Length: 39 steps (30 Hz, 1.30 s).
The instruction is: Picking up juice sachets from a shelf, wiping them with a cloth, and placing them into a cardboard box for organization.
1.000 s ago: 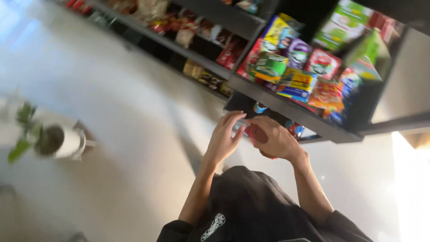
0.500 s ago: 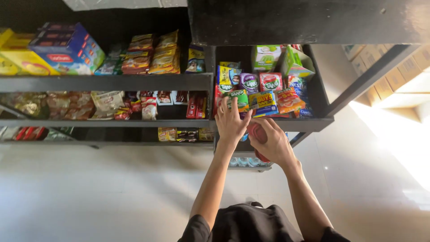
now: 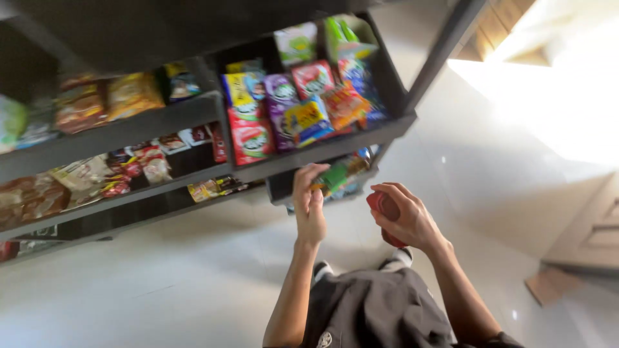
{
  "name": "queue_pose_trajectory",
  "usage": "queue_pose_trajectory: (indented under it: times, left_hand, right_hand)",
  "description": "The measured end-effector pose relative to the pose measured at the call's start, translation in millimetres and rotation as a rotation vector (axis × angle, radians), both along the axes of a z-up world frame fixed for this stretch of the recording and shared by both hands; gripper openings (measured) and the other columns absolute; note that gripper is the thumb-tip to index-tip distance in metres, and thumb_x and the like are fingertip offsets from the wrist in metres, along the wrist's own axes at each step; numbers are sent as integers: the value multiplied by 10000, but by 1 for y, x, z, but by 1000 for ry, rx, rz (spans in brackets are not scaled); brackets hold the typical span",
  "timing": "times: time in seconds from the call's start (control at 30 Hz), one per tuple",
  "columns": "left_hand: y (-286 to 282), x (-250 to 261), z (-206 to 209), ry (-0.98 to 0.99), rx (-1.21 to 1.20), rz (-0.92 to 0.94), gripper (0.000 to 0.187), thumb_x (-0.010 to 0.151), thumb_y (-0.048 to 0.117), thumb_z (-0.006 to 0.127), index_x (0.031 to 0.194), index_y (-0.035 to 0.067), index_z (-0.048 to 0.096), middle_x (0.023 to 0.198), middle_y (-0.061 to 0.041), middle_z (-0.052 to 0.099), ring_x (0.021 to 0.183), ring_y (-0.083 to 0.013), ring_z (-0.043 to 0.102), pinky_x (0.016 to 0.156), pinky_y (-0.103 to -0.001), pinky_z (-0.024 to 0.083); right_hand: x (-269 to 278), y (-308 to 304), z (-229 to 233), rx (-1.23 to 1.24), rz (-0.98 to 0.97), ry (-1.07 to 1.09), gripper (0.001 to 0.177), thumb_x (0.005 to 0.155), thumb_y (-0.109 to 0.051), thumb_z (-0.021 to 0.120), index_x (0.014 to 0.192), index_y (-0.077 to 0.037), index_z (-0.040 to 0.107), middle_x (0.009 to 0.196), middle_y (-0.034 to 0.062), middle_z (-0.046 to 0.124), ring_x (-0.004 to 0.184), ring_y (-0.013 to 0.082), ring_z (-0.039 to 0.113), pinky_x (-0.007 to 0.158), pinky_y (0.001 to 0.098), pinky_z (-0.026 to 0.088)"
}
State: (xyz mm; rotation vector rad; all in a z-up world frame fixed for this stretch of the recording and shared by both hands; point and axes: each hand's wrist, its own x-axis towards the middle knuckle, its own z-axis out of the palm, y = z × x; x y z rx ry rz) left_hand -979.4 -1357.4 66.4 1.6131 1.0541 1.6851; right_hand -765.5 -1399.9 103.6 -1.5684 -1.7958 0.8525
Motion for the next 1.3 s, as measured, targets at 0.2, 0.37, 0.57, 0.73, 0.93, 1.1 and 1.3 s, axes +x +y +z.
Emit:
queue_pose_trajectory:
  times: [0.2,0.37,0.57,0.73,0.93,1.1,1.3]
  left_hand:
    - [-28,105,-100,-583,-677,-638,611,1120,502,328,1321,-6,602,1297,-172,653,1233,-274,606,1090,-423,467]
    - [-29,187,-78,-373,-820,-1137,752,949,475,457,1575,64,395,1552,-125,526,1413,-242,534,1207,-398,417]
    - [-25,297,-95,-230,-1125,-1468,882,931,498,616,1632,111,247,1575,-133,427,1392,-276,521,1051,-494,513]
    - [6,368,-112,-174,-1245,-1546,937,919,476,695,1650,132,219,1508,-128,462,1381,-227,496,1036,-453,537]
    - [98,455,-120,64,-1321,-1582,910,876,395,748,1620,142,291,1327,-59,519,1189,-158,541,928,-368,526]
    - [193,530,-144,327,-1207,-1522,880,869,406,762,1609,105,392,1233,-120,574,1043,-239,580,904,-391,526]
    - [327,629,-117,649,-859,-1305,883,896,436,735,1601,149,289,1561,-167,446,1415,-298,455,1147,-442,398]
  right_hand:
    - [109,-39,-23,-162,-131,-40,503,813,-225,751,1282,-106,616,1317,107,642,1119,329,673,904,423,561]
    - [217,-72,-39,-158,-177,-6,486,821,-204,738,1277,-86,617,1305,126,629,1129,334,654,911,420,558]
    - [314,-95,-61,-184,-253,-125,518,774,-149,747,1278,-101,636,1275,108,647,1144,330,644,917,420,551]
    - [376,-73,-69,-199,-343,-123,479,805,-147,744,1273,-119,647,1270,100,647,1143,327,647,928,414,546]
    - [441,-1,-98,-266,-319,-92,536,778,-149,746,1299,-129,622,1304,102,624,1177,327,625,948,417,533]
    - [509,97,-106,-403,-328,-71,543,816,-190,730,1341,-169,592,1339,76,611,1200,312,616,964,411,528]
    - [598,240,-83,-505,-353,8,585,799,-202,715,1366,-199,570,1294,75,640,1183,292,645,957,400,545]
